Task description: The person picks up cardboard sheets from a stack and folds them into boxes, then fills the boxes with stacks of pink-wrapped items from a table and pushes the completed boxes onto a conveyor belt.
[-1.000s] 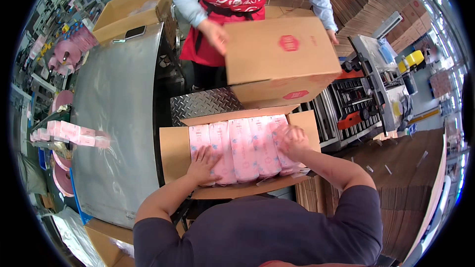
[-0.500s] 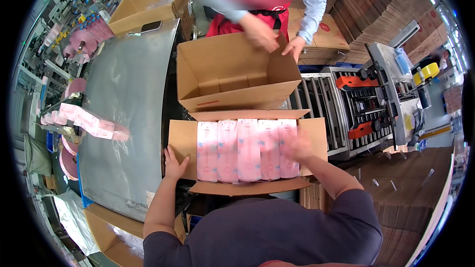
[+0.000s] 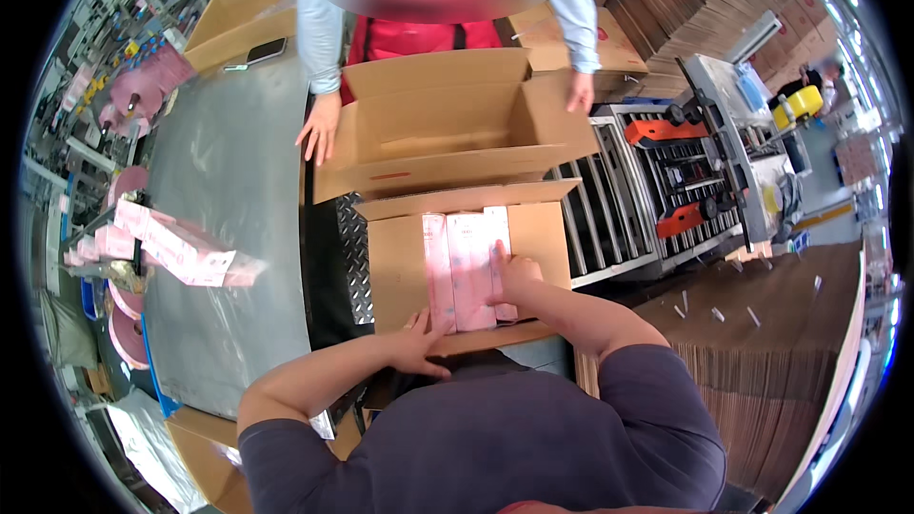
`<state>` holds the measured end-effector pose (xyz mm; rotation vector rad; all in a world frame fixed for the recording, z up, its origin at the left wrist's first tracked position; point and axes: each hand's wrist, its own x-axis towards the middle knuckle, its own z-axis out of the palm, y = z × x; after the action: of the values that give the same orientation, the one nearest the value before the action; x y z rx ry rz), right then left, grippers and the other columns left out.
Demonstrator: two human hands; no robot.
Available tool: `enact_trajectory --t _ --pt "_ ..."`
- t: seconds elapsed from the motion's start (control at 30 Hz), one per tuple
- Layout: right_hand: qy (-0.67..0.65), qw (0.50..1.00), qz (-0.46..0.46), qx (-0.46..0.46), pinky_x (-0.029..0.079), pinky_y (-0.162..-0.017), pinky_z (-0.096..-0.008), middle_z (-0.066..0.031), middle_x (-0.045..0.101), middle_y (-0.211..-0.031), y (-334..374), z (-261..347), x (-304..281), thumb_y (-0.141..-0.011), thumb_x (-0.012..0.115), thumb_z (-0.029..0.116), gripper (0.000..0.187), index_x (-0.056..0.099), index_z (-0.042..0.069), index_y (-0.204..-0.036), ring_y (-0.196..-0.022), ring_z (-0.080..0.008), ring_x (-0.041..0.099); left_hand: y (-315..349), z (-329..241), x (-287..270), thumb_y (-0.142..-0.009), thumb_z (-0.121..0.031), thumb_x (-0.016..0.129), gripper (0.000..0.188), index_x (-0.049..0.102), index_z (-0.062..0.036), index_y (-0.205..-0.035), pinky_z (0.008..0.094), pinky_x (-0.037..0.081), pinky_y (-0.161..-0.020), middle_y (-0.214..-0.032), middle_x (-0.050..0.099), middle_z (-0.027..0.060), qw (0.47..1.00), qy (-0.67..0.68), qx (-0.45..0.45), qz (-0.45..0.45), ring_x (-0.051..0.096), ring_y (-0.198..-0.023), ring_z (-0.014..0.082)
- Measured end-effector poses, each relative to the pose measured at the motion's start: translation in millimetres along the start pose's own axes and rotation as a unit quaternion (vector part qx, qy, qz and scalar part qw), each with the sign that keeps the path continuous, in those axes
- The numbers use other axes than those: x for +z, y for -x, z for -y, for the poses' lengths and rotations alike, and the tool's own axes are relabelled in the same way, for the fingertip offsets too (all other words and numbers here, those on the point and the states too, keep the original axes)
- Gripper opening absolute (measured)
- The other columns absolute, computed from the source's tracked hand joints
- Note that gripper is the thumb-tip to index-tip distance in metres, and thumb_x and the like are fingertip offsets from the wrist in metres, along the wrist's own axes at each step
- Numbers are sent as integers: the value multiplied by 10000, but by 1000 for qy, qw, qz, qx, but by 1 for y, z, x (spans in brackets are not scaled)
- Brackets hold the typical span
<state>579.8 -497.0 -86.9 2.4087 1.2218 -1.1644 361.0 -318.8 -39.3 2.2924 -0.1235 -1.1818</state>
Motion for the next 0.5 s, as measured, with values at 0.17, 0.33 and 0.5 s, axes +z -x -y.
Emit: enact_trajectory --t 0.17,0.33,0.5 --pt "-119 986 -97 -71 434 -1030 -460 -238 547 -1333 -2 -19 -48 -842 666 526 896 327 -17 -1469 -1209 -371 557 -33 48 -52 -658 -486 851 1053 329 -79 -1477 475 378 -1075 -1463 421 236 927 -90 -88 -354 379 -1360 426" --pt "113 890 -440 -22 257 -1148 -533 -175 452 -1432 7 -43 -79 -913 560 498 773 331 49 -1500 -1376 -348 366 -68 109 21 -593 -466 903 1306 125 -20 -1542 464 289 -1145 -1544 288 241 790 211 -268 -509 256 -1440 392" --pt "32 918 -386 80 119 -1153 -660 -205 366 -1497 20 -16 44 -882 564 553 831 324 50 -1499 -1444 -379 258 -106 154 69 -840 -322 759 1073 23 34 -1535 404 278 -1151 -1520 304 264 705 391 -54 -590 360 -1388 363"
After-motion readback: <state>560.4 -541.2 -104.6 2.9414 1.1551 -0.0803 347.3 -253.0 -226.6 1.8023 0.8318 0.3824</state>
